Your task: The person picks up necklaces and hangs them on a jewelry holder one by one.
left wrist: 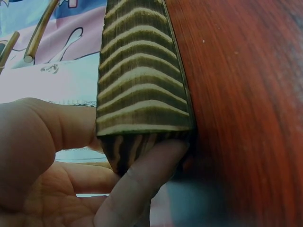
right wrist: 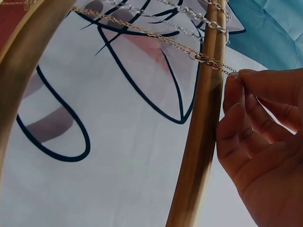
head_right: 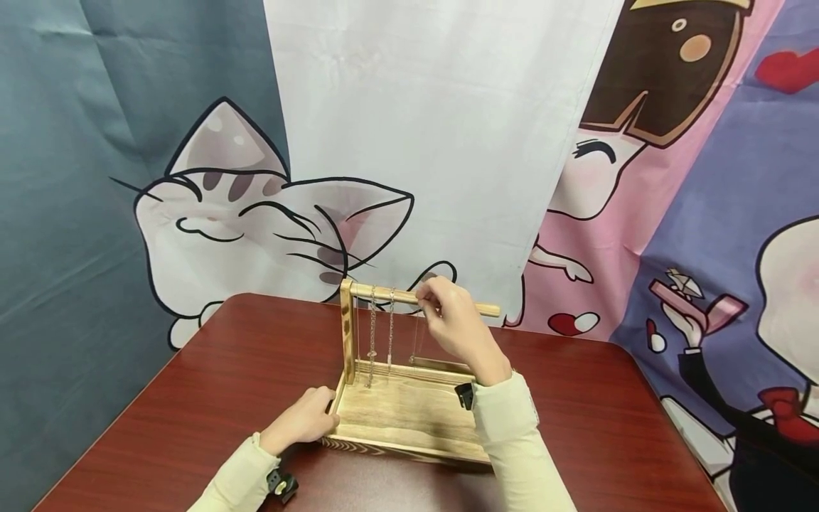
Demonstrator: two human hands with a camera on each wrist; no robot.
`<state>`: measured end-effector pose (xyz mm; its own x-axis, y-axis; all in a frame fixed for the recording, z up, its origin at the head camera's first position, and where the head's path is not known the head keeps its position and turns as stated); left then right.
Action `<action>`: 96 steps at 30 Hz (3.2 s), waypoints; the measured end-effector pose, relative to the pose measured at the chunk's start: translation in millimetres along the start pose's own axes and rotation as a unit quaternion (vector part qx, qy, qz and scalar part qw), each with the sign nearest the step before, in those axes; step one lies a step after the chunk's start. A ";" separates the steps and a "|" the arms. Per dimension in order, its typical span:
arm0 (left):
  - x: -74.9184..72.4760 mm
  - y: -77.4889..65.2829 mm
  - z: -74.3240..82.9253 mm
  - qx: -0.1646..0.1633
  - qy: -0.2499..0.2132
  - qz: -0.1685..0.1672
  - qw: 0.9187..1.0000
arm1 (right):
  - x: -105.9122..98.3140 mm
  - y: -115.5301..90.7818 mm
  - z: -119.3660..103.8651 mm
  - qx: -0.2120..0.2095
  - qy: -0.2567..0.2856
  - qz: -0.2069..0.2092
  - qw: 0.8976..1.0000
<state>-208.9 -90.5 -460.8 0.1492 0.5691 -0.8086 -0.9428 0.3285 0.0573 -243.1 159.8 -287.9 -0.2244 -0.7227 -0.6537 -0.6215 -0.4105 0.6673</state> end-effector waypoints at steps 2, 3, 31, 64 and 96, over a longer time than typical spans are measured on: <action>0.3 0.1 -0.2 0.000 -0.001 0.000 1.000 | -2.4 -2.6 1.8 0.004 -0.005 0.001 1.000; 0.5 0.2 -0.4 0.000 0.000 0.000 1.000 | -3.8 -4.1 2.7 0.006 -0.008 0.002 1.000; -1.6 -0.7 1.5 0.014 -0.006 0.000 1.000 | -56.9 -42.6 28.1 0.060 -0.081 0.045 0.994; 1.4 -0.8 -1.2 0.009 0.000 0.006 1.000 | -80.8 -48.2 50.6 0.139 -0.135 0.085 0.977; 0.5 -1.4 0.5 -0.002 0.003 -0.001 1.000 | -58.1 -18.3 36.0 0.082 -0.093 0.055 0.991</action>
<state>-207.4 -90.3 -461.1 0.1486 0.5640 -0.8123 -0.9440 0.3257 0.0534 -245.6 229.3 -274.9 -0.4229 -0.6367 -0.6448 -0.6957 -0.2280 0.6812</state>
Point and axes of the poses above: each hand's wrist, its own y-axis towards the middle knuckle, its own x-axis out of the palm, z = x × y, the point moved 1 cm from there along y, towards the middle knuckle
